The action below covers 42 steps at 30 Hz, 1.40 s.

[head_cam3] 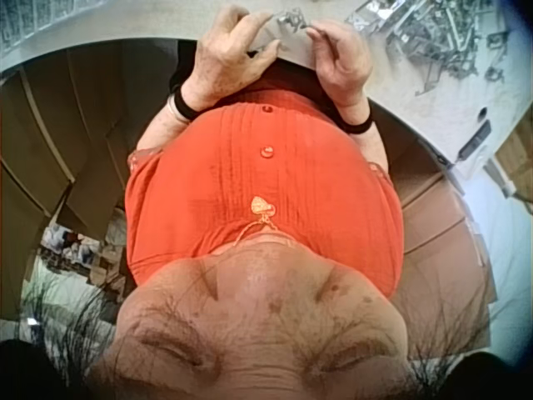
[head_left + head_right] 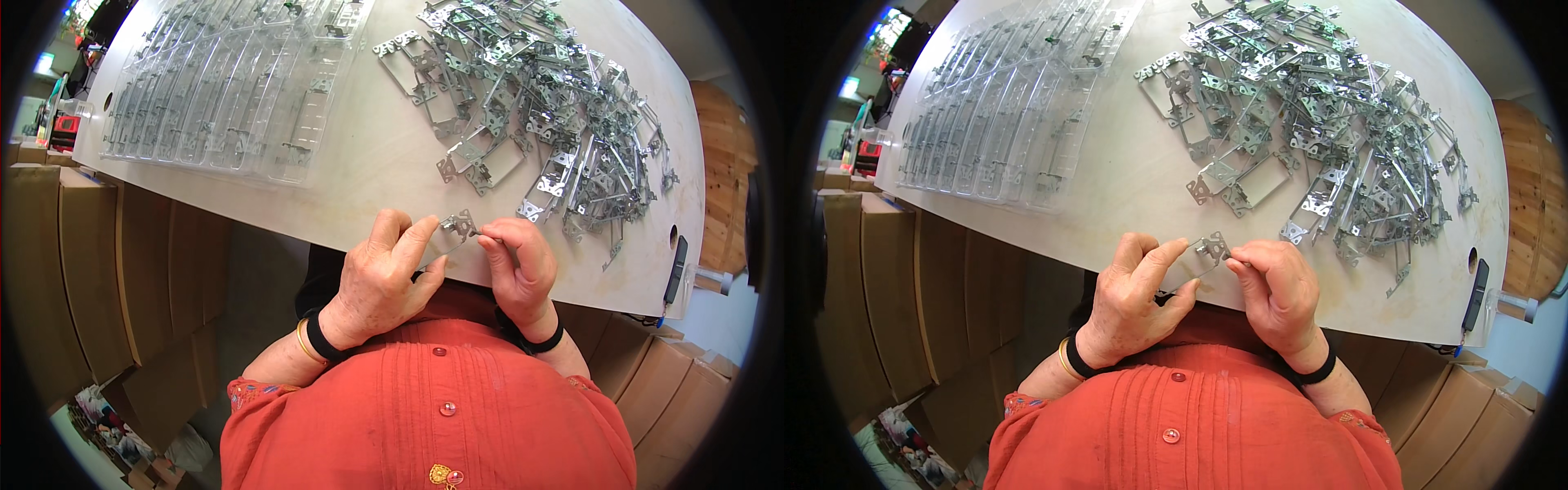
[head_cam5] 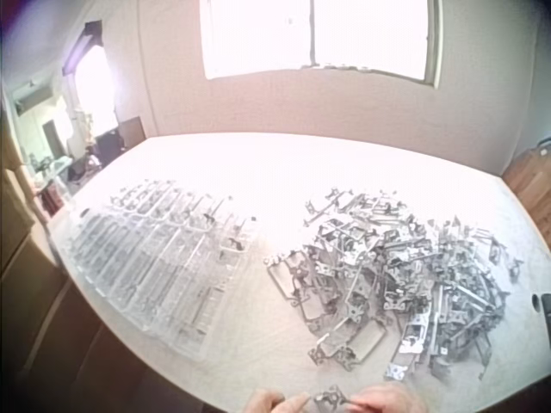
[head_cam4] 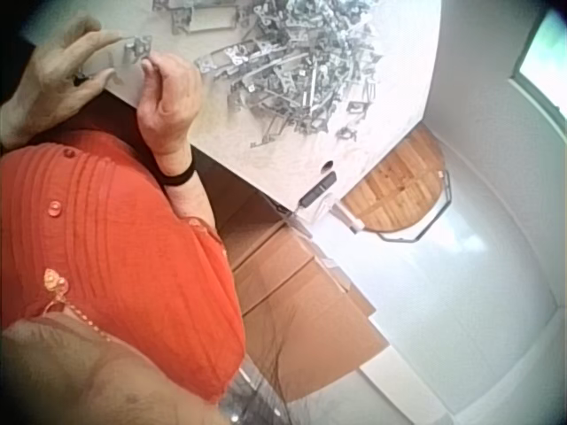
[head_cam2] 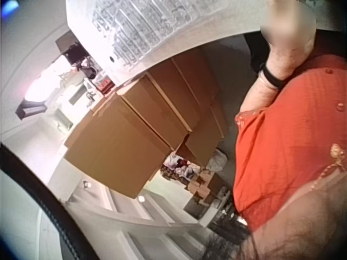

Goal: The person assembles small metal brackets by inserting a thin metal rod into two bracket halves. They repeatedly pick up bracket halves from a pile on the table, join them with the rod, and place the completed assembly into a clear plastic tray.

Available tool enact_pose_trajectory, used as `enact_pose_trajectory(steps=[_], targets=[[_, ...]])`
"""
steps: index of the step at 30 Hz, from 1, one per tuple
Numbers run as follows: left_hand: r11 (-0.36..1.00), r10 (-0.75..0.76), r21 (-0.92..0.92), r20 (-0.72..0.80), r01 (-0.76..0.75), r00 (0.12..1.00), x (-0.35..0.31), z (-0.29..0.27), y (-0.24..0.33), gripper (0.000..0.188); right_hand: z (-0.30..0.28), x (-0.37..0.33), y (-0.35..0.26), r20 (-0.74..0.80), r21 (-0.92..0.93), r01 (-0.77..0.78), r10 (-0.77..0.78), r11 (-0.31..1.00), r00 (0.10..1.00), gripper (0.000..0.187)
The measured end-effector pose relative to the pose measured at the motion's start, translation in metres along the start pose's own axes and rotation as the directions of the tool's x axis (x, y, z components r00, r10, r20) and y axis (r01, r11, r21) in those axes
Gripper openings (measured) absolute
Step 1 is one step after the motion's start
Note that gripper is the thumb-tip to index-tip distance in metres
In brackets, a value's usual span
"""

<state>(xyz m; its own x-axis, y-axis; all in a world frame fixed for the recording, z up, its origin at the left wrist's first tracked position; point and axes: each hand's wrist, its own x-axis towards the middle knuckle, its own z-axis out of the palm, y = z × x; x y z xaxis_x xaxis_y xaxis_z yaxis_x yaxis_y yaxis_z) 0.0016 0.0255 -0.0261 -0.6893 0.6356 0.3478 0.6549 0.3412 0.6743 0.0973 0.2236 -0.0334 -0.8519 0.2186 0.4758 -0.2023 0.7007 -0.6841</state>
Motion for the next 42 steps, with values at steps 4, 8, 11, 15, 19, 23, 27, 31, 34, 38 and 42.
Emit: enact_pose_trajectory(steps=[4, 8, 11, 15, 19, 23, 27, 31, 34, 38, 42], targets=[[1.000, 0.003, -0.001, 0.001, -0.003, 1.000, -0.0001, 0.0000, -0.0007, 0.053, 0.0009, 0.0011, 0.0001, -0.009, -0.010, 0.023, -0.023, 1.000, 1.000, 0.019], [1.000, 0.005, -0.006, 0.002, -0.005, 1.000, 0.0010, -0.0009, -0.0005, 0.053, 0.0005, 0.0001, 0.0001, -0.001, -0.011, 0.009, -0.009, 1.000, 1.000, 0.019], [1.000, -0.004, -0.004, 0.008, 0.004, 1.000, 0.0003, -0.0007, -0.0003, 0.053, 0.0006, 0.0001, -0.0001, -0.011, 0.029, 0.000, 0.001, 1.000, 1.000, 0.019], [1.000, 0.000, 0.001, 0.007, 0.000, 1.000, 0.0002, -0.0001, -0.0016, 0.053, 0.0014, 0.0008, 0.0006, -0.008, -0.001, 0.034, -0.034, 0.999, 0.999, 0.020], [1.000, 0.002, 0.002, 0.011, -0.002, 1.000, 0.0008, -0.0008, -0.0020, 0.053, 0.0005, 0.0004, 0.0010, -0.001, 0.001, 0.024, -0.024, 1.000, 1.000, 0.022], [1.000, 0.007, -0.001, 0.005, -0.007, 1.000, 0.0013, -0.0005, -0.0020, 0.053, 0.0001, 0.0026, -0.0005, 0.010, -0.022, 0.046, -0.046, 0.999, 0.999, 0.023], [1.000, 0.008, 0.003, 0.012, -0.008, 1.000, 0.0017, -0.0001, -0.0016, 0.053, -0.0021, -0.0012, -0.0012, -0.044, 0.026, 0.033, -0.031, 0.999, 0.999, 0.019], [0.999, 0.033, -0.009, 0.026, -0.033, 0.999, 0.0011, -0.0020, 0.0000, 0.054, -0.0017, -0.0053, 0.0001, -0.087, 0.063, -0.011, 0.016, 0.998, 0.996, 0.015], [0.999, 0.039, -0.018, 0.035, -0.039, 0.999, 0.0013, -0.0016, 0.0016, 0.054, -0.0010, -0.0035, 0.0014, -0.083, 0.074, -0.022, 0.028, 0.997, 0.996, 0.013], [0.999, 0.047, -0.016, 0.044, -0.046, 0.998, 0.0019, -0.0031, 0.0043, 0.054, -0.0005, -0.0023, 0.0016, -0.074, 0.062, -0.015, 0.019, 0.998, 0.997, 0.014], [0.998, 0.069, -0.005, 0.054, -0.069, 0.996, -0.0004, -0.0007, 0.0039, 0.055, 0.0004, -0.0003, 0.0018, -0.055, 0.053, -0.008, 0.011, 0.999, 0.998, 0.015]])
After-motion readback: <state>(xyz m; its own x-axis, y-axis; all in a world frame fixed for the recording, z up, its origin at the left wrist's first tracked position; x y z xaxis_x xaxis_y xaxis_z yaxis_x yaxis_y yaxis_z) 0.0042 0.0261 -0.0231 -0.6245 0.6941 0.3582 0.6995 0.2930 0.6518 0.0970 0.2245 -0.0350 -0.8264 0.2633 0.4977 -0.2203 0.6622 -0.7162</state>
